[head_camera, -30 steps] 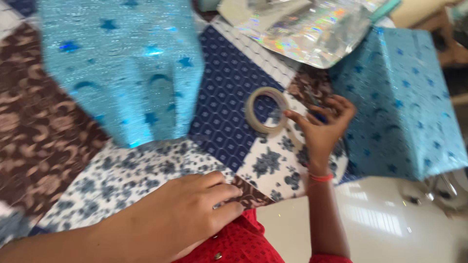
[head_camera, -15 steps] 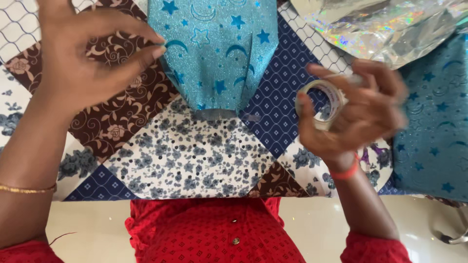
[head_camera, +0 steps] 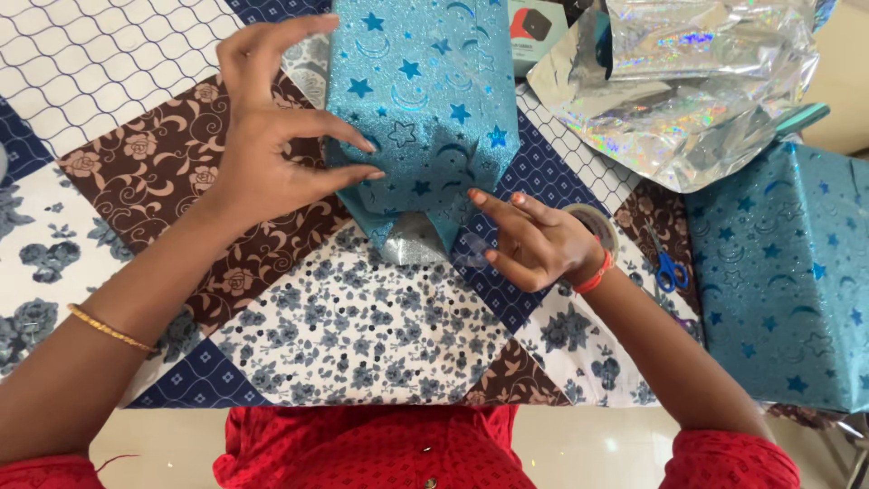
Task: The person wraps a rectangular box with blue star-patterned wrapping paper. They fold the paper edges, cut and apply clear tape to secure the folds, and smooth the surface to finish the package.
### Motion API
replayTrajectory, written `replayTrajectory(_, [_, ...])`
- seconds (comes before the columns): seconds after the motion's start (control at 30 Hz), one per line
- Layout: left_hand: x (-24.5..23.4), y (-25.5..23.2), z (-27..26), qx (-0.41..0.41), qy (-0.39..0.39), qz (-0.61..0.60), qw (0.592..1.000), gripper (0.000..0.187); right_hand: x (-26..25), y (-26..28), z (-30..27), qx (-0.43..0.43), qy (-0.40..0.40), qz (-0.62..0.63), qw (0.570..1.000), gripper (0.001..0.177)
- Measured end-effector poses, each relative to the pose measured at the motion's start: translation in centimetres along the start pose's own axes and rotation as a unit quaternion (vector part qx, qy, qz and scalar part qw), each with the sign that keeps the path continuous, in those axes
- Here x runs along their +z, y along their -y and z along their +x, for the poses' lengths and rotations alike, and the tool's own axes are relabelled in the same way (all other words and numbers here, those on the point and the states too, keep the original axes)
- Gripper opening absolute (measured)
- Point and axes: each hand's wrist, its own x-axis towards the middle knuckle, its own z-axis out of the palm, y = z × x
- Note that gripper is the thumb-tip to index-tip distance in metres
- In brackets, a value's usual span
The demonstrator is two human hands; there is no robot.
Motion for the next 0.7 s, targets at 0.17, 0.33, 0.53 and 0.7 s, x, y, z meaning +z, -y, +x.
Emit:
replayTrajectory(0.17, [0.9,0.9,-0.4,0.058,-0.028,0.037,0.997,0.022,0.4,-2.1,0.0,-0.071,0.058,-0.004,0.996,0.051])
replayTrajectory(0.33, [1.8,1.7,-0.7,0.208,-0.052,0.170,0.962,0.027,0.6,-4.0,-0.1,-0.149,0.154,-0.116,0.970,0.058])
replayTrajectory(0.53, [3.6,0.9,-1.4,0.357,0.002,0.252,0.899,0.030,0.4,-2.6,0.5,-0.015,0.095,0.045,0.994,0.060])
replayTrajectory(0.7, [3.3,-0.5,-1.7,0.291,0.102,0.168,0.936,0.023,1.1,0.4,1.0,0.080,0.024,0.105,0.991,0.071])
